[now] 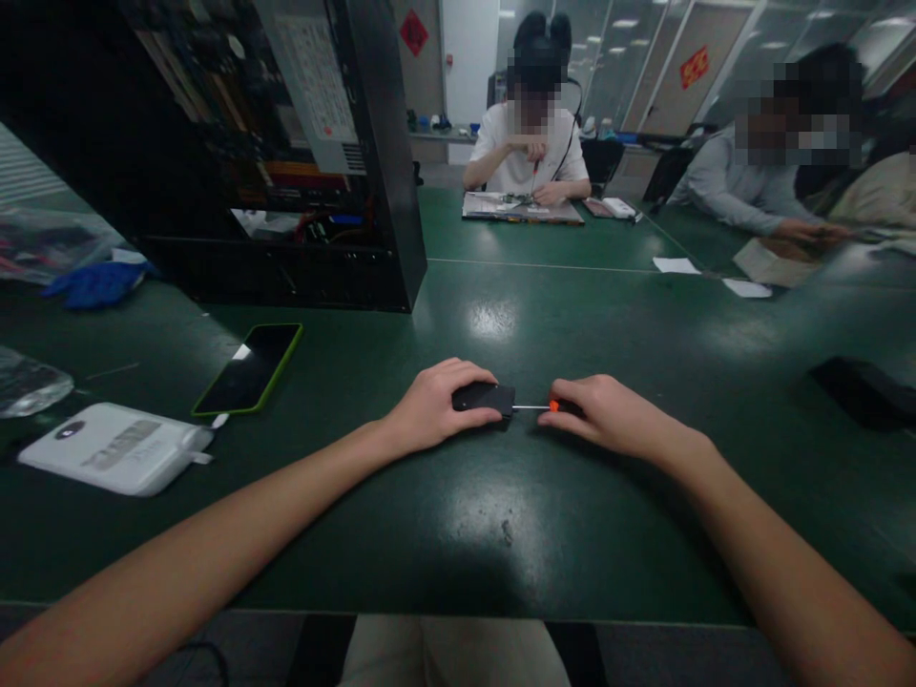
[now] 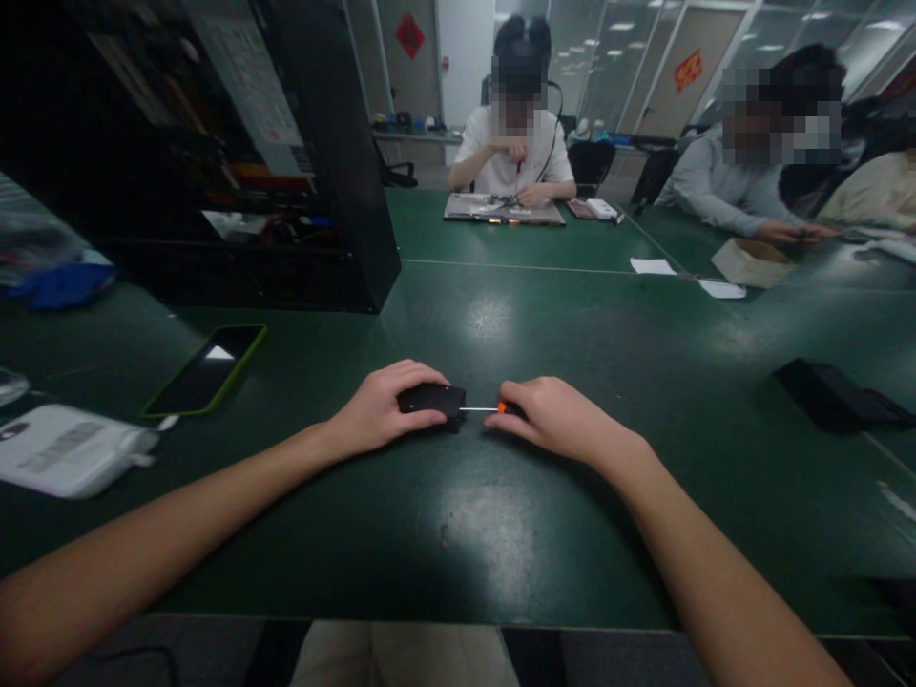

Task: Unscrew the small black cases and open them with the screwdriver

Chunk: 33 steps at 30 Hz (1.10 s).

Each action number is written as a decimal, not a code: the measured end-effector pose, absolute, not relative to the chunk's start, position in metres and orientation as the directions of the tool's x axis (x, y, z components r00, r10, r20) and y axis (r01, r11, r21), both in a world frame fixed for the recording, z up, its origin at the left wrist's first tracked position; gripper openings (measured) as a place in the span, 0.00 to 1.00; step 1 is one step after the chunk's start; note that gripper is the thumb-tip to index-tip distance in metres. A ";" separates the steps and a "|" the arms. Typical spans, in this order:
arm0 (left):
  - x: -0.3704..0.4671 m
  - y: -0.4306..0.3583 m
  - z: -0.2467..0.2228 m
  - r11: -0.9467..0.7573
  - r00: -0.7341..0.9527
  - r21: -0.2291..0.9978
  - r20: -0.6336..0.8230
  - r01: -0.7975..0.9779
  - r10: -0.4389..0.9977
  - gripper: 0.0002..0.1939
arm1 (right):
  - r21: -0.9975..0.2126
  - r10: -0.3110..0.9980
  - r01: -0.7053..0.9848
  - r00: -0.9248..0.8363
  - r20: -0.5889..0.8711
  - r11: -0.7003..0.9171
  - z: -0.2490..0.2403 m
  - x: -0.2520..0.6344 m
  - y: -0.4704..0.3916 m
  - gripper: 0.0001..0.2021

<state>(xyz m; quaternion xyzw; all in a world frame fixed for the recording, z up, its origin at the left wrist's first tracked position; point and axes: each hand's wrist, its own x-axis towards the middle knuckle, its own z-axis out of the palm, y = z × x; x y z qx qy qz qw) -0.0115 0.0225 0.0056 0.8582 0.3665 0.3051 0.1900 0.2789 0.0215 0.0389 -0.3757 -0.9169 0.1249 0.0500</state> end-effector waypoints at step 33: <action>-0.011 0.021 0.008 -0.620 0.509 0.614 0.377 0.488 0.774 0.19 | -0.297 0.743 0.706 -0.670 0.015 0.643 0.031 0.269 0.017 0.21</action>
